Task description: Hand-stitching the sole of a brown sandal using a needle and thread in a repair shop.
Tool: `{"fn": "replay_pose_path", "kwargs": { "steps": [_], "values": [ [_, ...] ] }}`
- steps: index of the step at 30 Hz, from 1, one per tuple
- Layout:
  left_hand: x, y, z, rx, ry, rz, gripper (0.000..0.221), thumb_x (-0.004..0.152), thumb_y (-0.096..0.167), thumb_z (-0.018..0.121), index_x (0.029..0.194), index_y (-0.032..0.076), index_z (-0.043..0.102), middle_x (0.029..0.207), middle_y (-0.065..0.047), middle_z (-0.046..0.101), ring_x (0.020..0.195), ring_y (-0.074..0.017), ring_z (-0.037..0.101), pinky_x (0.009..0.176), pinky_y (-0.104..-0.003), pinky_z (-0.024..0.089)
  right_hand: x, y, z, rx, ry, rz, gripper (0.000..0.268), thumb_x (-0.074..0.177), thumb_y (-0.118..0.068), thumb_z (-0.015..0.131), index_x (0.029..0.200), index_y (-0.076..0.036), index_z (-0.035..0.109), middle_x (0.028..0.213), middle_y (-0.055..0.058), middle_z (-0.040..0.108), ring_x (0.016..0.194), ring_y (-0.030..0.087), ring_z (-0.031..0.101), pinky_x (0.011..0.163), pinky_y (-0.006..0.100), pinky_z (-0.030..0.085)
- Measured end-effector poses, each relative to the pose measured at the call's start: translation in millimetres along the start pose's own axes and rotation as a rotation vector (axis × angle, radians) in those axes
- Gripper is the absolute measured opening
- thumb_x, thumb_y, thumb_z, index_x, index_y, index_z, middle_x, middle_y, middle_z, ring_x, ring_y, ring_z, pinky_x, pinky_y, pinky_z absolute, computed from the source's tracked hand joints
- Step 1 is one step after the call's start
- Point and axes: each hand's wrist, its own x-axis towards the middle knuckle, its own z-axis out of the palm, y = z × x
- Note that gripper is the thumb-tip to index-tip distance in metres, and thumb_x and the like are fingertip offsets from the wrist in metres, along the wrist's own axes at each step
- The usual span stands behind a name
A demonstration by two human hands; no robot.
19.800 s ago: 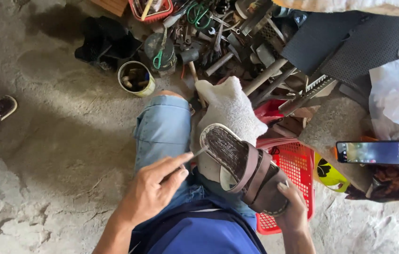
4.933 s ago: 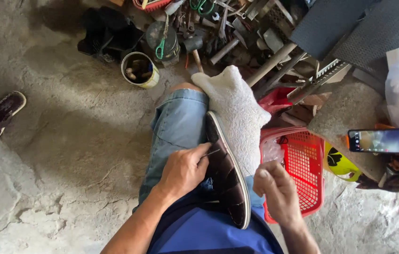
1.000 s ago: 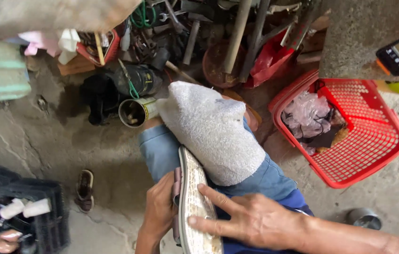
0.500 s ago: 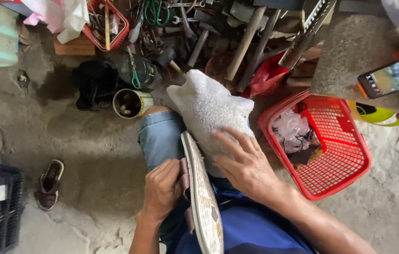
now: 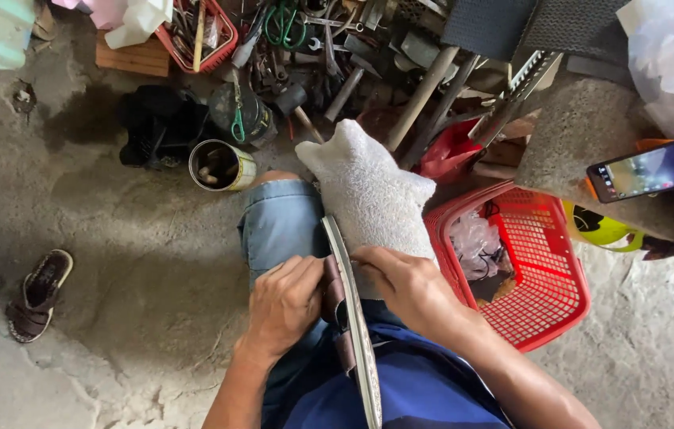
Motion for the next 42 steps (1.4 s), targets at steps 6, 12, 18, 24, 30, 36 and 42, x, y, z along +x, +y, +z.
{"fn": "replay_pose_path", "kwargs": {
  "steps": [6, 12, 18, 24, 30, 36, 42],
  "values": [
    [4.5, -1.7, 6.1, 0.113, 0.129, -0.043, 0.024, 0.101, 0.007, 0.046, 0.082, 0.020, 0.054, 0.064, 0.001, 0.045, 0.065, -0.0227, 0.059, 0.057, -0.031, 0.051, 3.9, -8.4, 0.4, -0.159, 0.026, -0.023, 0.033, 0.095, -0.018, 0.065, 0.127, -0.023, 0.068, 0.088, 0.003, 0.081, 0.082, 0.027, 0.079, 0.071, 0.040, 0.064],
    [6.7, -0.2, 1.3, 0.075, 0.008, -0.094, 0.018, 0.100, 0.009, 0.047, 0.086, 0.015, 0.057, 0.066, -0.004, 0.049, 0.065, -0.0273, 0.061, 0.054, -0.036, 0.051, -2.1, 4.6, -15.4, -0.297, 0.045, -0.146, 0.049, 0.100, -0.021, 0.056, 0.149, -0.026, 0.055, 0.090, 0.003, 0.081, 0.077, 0.027, 0.078, 0.063, 0.044, 0.062],
    [-4.3, -9.2, 6.6, 0.010, -0.271, -0.169, 0.017, 0.103, 0.025, 0.056, 0.094, 0.011, 0.055, 0.082, -0.006, 0.063, 0.069, -0.0310, 0.064, 0.051, -0.048, 0.050, 3.9, 11.5, -28.4, -0.534, -0.224, -0.375, 0.093, 0.075, 0.013, 0.047, 0.161, -0.022, 0.036, 0.063, -0.006, 0.041, 0.043, 0.014, 0.040, 0.035, 0.035, 0.033],
    [-15.3, -10.4, 9.3, 0.297, -0.179, -0.273, 0.030, 0.096, 0.042, 0.065, 0.077, 0.020, 0.058, 0.067, 0.001, 0.066, 0.051, -0.0283, 0.064, 0.035, -0.047, 0.044, 13.7, 15.5, -27.5, -0.451, -0.262, -0.401, 0.082, 0.083, 0.009, 0.052, 0.159, -0.016, 0.037, 0.071, -0.004, 0.057, 0.044, 0.019, 0.053, 0.036, 0.038, 0.040],
    [-42.7, -6.7, -9.9, 0.378, -0.241, -0.728, 0.055, 0.078, 0.069, 0.070, 0.066, 0.018, 0.057, 0.066, -0.003, 0.072, 0.068, -0.0441, 0.067, 0.053, -0.057, 0.048, 23.7, 7.2, -20.8, -0.466, -0.225, -0.327, 0.069, 0.084, -0.009, 0.060, 0.149, -0.031, 0.046, 0.145, 0.011, 0.046, 0.097, 0.025, 0.072, 0.032, 0.035, 0.051],
    [-93.9, -15.0, -7.6, 0.309, -0.304, -0.867, 0.059, 0.081, 0.074, 0.066, 0.062, 0.021, 0.052, 0.051, -0.001, 0.059, 0.053, -0.0299, 0.062, 0.049, -0.045, 0.042, 15.7, 19.4, -9.8, -0.395, -0.186, -0.305, 0.053, 0.092, -0.017, 0.060, 0.144, -0.023, 0.054, 0.117, 0.005, 0.056, 0.088, 0.025, 0.064, 0.042, 0.040, 0.055],
    [-53.9, 11.1, -12.2, 0.109, -0.111, -0.858, 0.052, 0.079, 0.065, 0.075, 0.065, 0.022, 0.051, 0.052, 0.002, 0.055, 0.051, -0.0214, 0.060, 0.053, -0.039, 0.046, -16.8, 29.9, -2.3, -0.045, -0.028, -0.142, 0.034, 0.087, -0.005, 0.056, 0.117, -0.009, 0.070, 0.094, 0.009, 0.076, 0.075, 0.029, 0.074, 0.066, 0.041, 0.057]
  ]
}}
